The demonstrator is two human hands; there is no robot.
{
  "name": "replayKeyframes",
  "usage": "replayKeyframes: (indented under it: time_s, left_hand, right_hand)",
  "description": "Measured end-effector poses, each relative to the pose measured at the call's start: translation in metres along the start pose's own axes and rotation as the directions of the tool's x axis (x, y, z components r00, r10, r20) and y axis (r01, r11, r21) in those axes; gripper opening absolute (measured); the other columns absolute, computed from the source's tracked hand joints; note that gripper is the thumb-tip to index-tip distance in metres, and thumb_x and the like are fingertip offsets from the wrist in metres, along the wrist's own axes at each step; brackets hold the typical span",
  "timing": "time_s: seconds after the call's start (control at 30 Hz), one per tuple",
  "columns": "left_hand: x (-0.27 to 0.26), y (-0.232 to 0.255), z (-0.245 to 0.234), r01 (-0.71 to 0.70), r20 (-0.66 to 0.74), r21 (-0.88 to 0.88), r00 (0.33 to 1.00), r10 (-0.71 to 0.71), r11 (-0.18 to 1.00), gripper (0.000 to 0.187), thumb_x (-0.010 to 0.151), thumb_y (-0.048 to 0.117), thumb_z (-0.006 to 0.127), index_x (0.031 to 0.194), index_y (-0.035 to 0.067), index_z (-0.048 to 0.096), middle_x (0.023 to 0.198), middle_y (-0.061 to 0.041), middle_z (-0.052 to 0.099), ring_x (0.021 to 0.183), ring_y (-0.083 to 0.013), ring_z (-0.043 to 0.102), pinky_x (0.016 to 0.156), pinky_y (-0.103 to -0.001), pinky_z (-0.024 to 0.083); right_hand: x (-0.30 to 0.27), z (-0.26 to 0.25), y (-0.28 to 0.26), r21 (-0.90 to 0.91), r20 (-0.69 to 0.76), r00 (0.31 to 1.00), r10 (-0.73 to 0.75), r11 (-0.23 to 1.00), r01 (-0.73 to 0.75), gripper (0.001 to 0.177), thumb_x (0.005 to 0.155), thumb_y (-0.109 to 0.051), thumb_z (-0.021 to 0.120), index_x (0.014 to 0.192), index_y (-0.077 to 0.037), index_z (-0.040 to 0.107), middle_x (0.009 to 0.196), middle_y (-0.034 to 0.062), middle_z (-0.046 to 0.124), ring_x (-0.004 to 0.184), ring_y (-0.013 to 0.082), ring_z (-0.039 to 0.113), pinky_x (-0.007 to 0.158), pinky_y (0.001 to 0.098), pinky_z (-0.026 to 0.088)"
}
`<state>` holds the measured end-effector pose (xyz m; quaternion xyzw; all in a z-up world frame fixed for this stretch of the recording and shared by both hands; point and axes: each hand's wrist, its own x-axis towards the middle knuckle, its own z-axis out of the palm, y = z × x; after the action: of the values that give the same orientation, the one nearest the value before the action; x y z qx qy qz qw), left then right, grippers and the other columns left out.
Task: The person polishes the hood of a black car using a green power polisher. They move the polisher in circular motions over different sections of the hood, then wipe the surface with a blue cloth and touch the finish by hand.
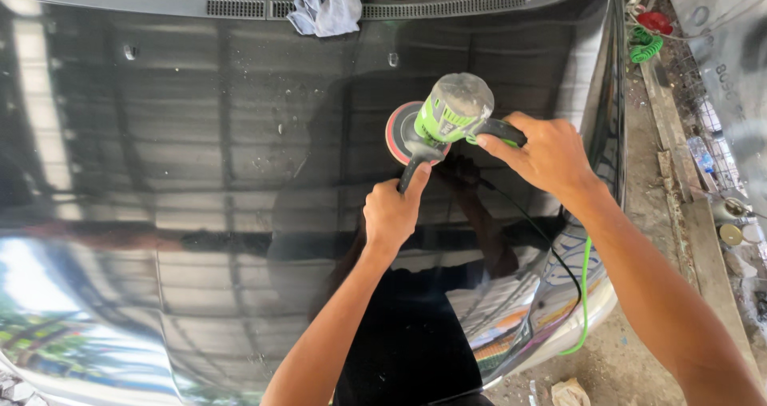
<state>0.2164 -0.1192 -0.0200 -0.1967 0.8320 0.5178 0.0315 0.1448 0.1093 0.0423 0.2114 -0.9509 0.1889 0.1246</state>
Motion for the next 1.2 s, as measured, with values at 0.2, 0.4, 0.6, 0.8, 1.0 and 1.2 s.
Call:
replayKeyframes:
  time_s: [0.2,0.4,0.6,0.8,1.0,1.2]
  left_hand:
    - [0.043,0.020,-0.025,0.019,0.037,-0.070,0.999,-0.017,0.997,0.075,0.083,0.073,0.061,0.063,0.000,0.067,0.052,-0.010,0.065,0.043,-0.0227,0.069,0.053,-0.035,0.057]
    - [0.056,0.017,-0.038,0.018,0.050,-0.049,0.999,-0.015,0.999,0.079,0.085,0.073,0.059,0.061,-0.001,0.064,0.050,-0.010,0.063,0.041,-0.0226,0.067,0.053,-0.035,0.058]
    - [0.020,-0.007,-0.030,-0.014,-0.039,-0.026,0.999,0.013,1.000,0.075,0.084,0.071,0.061,0.069,-0.001,0.072,0.063,-0.019,0.070,0.065,-0.0360,0.073,0.068,-0.045,0.057]
    - [-0.034,-0.032,-0.018,-0.063,-0.029,-0.010,0.998,0.062,0.998,0.071,0.088,0.068,0.059,0.077,0.000,0.074,0.074,-0.026,0.071,0.079,-0.0456,0.072,0.074,-0.050,0.056]
    - [-0.095,-0.051,-0.002,-0.033,0.023,0.023,0.999,0.033,0.999,0.069,0.090,0.065,0.059,0.080,-0.001,0.072,0.074,-0.026,0.070,0.076,-0.0467,0.071,0.068,-0.051,0.056]
    - [-0.144,-0.063,0.004,0.035,0.171,-0.010,0.985,-0.033,0.999,0.068,0.090,0.065,0.058,0.077,-0.001,0.069,0.068,-0.021,0.070,0.069,-0.0423,0.073,0.064,-0.048,0.057]
  right_hand:
    - [0.051,0.010,0.001,-0.011,-0.029,0.998,-0.049,0.999,0.049,0.049,0.095,-0.053,0.075,0.096,-0.005,0.075,0.055,0.0127,0.060,0.055,0.0363,0.064,0.055,0.0449,0.051]
    - [0.064,0.018,-0.008,0.040,-0.023,0.999,-0.031,0.999,0.032,0.048,0.096,-0.053,0.075,0.096,-0.004,0.074,0.055,0.0120,0.061,0.052,0.0336,0.064,0.053,0.0425,0.050]
    - [0.028,0.014,-0.021,-0.006,-0.038,0.995,-0.090,0.996,0.090,0.045,0.095,-0.050,0.077,0.094,-0.005,0.075,0.056,0.0131,0.061,0.054,0.0348,0.064,0.054,0.0426,0.050]
    - [-0.029,0.005,-0.037,0.014,-0.017,1.000,-0.018,1.000,0.018,0.039,0.091,-0.046,0.078,0.095,-0.007,0.075,0.056,0.0121,0.063,0.053,0.0330,0.065,0.054,0.0419,0.051]
    - [-0.096,0.001,-0.040,0.035,-0.036,0.999,-0.021,0.999,0.022,0.035,0.088,-0.039,0.080,0.095,-0.006,0.074,0.070,0.0096,0.070,0.056,0.0275,0.068,0.054,0.0373,0.051]
    - [-0.152,-0.006,-0.043,0.089,0.036,0.993,0.112,0.989,-0.115,0.037,0.080,-0.035,0.082,0.099,-0.004,0.075,0.072,0.0093,0.072,0.048,0.0223,0.066,0.049,0.0345,0.051]
